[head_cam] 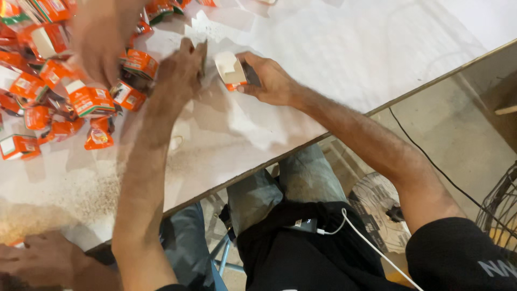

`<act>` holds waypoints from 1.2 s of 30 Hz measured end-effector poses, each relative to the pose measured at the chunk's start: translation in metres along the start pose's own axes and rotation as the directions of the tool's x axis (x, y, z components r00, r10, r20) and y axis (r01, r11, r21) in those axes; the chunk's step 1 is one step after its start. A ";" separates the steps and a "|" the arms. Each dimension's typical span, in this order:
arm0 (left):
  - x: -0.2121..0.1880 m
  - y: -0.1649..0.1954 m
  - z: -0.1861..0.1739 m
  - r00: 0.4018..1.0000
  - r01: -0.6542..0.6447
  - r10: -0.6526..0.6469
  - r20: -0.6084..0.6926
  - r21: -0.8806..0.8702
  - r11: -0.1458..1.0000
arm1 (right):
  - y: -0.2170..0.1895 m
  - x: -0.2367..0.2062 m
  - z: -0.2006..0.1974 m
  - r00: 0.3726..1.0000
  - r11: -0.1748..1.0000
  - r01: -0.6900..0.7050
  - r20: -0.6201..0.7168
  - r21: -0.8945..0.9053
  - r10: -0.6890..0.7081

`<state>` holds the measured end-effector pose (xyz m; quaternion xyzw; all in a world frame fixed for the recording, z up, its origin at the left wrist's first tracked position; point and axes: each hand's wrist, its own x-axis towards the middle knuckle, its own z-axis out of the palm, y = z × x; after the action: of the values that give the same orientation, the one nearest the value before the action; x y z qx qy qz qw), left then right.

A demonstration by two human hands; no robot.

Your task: The person sits at a table with a large pile of small orange product boxes and orange plastic bags. They repeatedly pick up a box, open a plastic bag, insert the box into it, and place the packed bag aside, working through the pile one item at a time.

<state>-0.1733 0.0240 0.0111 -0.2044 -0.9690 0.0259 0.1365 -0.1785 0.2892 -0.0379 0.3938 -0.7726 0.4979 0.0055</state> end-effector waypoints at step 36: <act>-0.009 0.082 0.031 0.798 0.222 -0.585 0.143 -0.973 0.065 | -0.003 -0.004 0.008 0.995 0.948 0.088 -0.067 0.305 -0.071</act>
<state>-0.1419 0.0953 -0.0296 0.0386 -0.7468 -0.6531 0.1191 -0.1712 0.2851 -0.0410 0.4069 -0.6688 0.6221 -0.0144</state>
